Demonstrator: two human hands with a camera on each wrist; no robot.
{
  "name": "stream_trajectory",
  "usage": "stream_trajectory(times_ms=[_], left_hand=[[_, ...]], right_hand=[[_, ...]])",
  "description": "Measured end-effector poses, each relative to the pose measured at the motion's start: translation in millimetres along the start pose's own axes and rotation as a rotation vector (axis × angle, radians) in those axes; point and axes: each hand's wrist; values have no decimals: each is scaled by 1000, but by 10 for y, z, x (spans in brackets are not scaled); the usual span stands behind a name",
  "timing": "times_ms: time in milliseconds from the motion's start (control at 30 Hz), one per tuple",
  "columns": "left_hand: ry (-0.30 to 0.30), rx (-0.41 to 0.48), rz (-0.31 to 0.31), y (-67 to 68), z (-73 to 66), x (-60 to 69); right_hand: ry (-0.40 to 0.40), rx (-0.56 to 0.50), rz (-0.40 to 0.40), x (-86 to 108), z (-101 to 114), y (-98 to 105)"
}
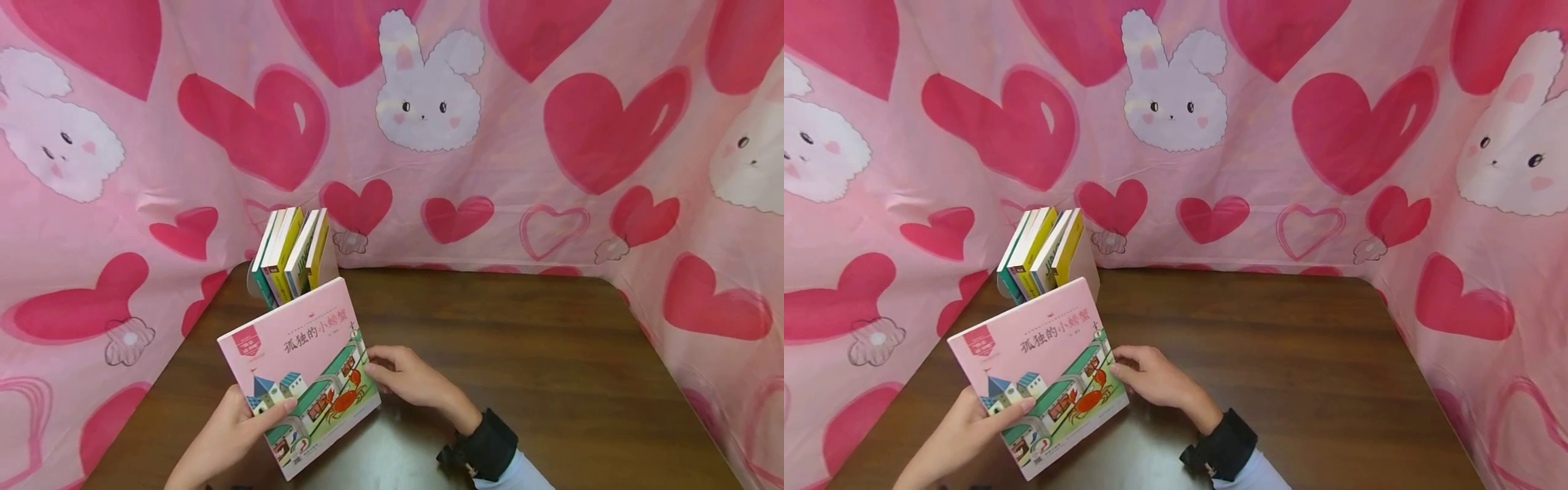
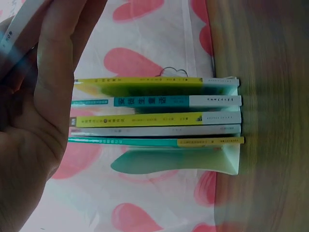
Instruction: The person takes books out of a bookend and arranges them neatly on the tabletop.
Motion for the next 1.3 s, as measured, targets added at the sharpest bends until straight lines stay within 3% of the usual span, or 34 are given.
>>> stream_trajectory(times_ms=[233, 767, 1100, 1300], left_hand=[[-33, 57, 97, 22, 66, -82], [-48, 150, 231, 17, 140, -310], [-93, 233, 248, -22, 118, -431], [-81, 232, 206, -114, 65, -505]], right_hand=[[-16, -126, 3, 14, 13, 29], [-18, -207, 19, 52, 23, 151], [43, -225, -17, 70, 6, 186], [41, -227, -78, 105, 4, 239]])
Point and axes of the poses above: each hand's wrist, its own x-axis away from the middle knuckle, its own y-axis out of the back of the hand, z = x × y, and after that the axes turned 2 degrees about -z, right-handed
